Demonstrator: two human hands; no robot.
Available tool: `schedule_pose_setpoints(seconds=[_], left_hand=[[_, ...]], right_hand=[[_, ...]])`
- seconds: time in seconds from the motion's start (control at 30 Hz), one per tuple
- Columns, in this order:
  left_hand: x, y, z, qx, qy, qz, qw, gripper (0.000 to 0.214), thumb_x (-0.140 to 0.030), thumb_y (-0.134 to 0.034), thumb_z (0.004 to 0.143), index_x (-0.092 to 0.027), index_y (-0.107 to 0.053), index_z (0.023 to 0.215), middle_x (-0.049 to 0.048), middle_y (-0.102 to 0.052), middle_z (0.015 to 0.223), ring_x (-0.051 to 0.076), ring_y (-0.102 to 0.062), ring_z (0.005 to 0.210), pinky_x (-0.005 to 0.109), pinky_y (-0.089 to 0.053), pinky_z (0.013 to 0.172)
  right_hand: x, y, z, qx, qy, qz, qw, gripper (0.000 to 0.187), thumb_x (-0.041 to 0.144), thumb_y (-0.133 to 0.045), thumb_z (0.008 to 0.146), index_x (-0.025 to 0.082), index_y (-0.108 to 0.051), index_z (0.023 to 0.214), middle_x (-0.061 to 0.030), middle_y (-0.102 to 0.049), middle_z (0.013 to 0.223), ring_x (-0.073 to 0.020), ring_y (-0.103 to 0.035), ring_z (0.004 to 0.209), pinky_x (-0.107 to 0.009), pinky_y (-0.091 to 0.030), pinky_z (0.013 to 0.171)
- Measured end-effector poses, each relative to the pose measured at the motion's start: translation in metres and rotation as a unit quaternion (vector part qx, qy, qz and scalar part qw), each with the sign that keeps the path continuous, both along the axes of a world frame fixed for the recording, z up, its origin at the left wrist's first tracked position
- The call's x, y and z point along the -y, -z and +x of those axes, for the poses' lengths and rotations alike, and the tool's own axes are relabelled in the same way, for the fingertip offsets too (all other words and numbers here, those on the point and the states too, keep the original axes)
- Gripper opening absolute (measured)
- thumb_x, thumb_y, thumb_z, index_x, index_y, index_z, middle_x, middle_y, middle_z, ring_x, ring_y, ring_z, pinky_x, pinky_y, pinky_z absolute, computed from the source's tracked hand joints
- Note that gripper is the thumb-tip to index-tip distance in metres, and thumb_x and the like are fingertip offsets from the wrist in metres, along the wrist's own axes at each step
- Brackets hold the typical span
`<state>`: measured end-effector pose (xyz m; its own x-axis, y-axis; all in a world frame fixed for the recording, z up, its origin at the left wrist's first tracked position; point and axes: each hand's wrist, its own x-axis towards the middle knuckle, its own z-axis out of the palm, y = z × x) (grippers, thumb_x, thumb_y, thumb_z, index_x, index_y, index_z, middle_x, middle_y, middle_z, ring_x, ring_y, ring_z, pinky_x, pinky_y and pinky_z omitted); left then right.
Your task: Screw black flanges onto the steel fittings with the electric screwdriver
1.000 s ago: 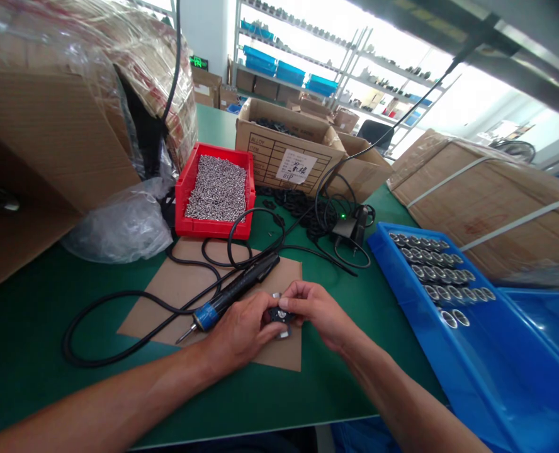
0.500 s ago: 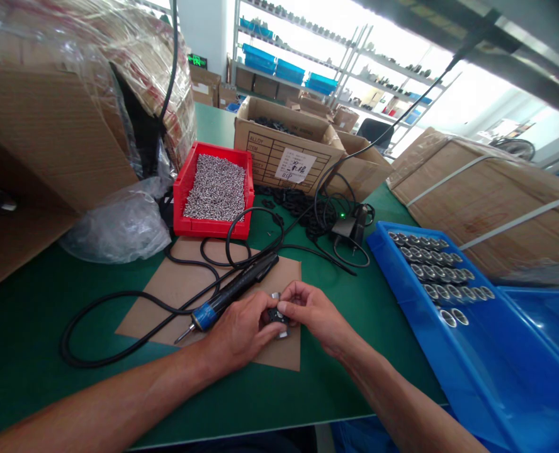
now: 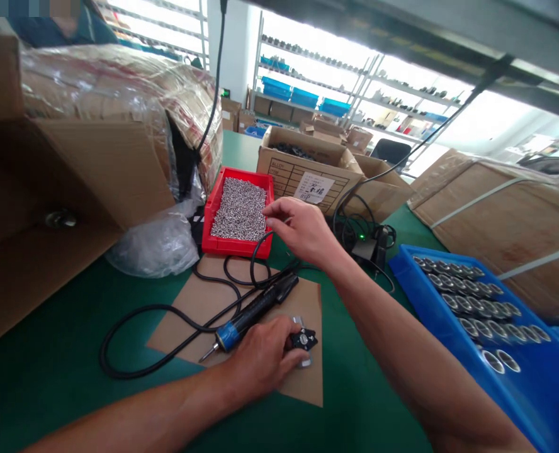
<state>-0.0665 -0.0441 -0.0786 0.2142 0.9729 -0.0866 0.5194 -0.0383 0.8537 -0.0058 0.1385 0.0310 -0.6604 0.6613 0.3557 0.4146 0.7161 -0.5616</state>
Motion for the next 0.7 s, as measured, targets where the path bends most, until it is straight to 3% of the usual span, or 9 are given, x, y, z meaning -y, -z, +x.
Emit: schedule_pose_setpoints(seconds=[0.1,0.2,0.27,0.43,0.7], left_hand=[[0.000,0.000,-0.002,-0.009,0.005,0.010,1.000,0.024,-0.031,-0.063,0.085,-0.020,-0.060,0.106,0.0031,-0.065,0.096,0.018,-0.059,0.080,0.029,-0.042,0.070],[0.000,0.001,-0.004,-0.011,0.003,0.009,1.000,0.027,-0.031,-0.064,0.084,-0.021,-0.060,0.108,0.0029,-0.066,0.095,0.018,-0.060,0.079,0.029,-0.042,0.070],[0.000,0.001,-0.004,-0.011,0.003,0.007,1.000,0.029,-0.031,-0.065,0.083,-0.021,-0.059,0.110,0.0031,-0.066,0.096,0.018,-0.060,0.080,0.029,-0.042,0.070],[0.000,-0.001,-0.004,-0.013,0.007,0.002,1.000,0.031,-0.032,-0.068,0.081,-0.022,-0.060,0.110,0.0032,-0.066,0.093,0.019,-0.061,0.079,0.030,-0.042,0.070],[0.000,-0.008,-0.004,-0.004,0.000,-0.010,1.000,0.026,-0.028,-0.067,0.081,-0.021,-0.061,0.105,0.0038,-0.066,0.095,0.019,-0.061,0.081,0.029,-0.042,0.069]], right_hand=[[-0.025,-0.002,-0.056,0.148,-0.061,0.081,0.984,0.025,0.020,-0.060,0.083,0.020,-0.069,0.107,-0.0062,-0.071,0.104,-0.0195,-0.064,0.094,-0.033,-0.047,0.084],[-0.043,0.012,-0.095,0.293,-0.082,0.085,0.949,0.033,0.026,-0.067,0.078,0.020,-0.069,0.111,-0.0110,-0.071,0.108,-0.0270,-0.064,0.099,-0.037,-0.049,0.080],[-0.051,0.022,-0.109,0.324,-0.075,0.082,0.939,0.031,0.027,-0.070,0.076,0.018,-0.070,0.105,-0.0139,-0.072,0.106,-0.0300,-0.065,0.097,-0.038,-0.050,0.077],[-0.062,0.028,-0.114,0.310,-0.060,0.084,0.945,0.016,0.028,-0.069,0.080,0.018,-0.074,0.091,-0.0128,-0.073,0.094,-0.0283,-0.065,0.093,-0.037,-0.048,0.077],[-0.069,0.020,-0.101,0.238,-0.044,0.053,0.969,0.015,0.025,-0.064,0.082,0.016,-0.074,0.088,-0.0110,-0.072,0.088,-0.0222,-0.065,0.085,-0.034,-0.046,0.073]])
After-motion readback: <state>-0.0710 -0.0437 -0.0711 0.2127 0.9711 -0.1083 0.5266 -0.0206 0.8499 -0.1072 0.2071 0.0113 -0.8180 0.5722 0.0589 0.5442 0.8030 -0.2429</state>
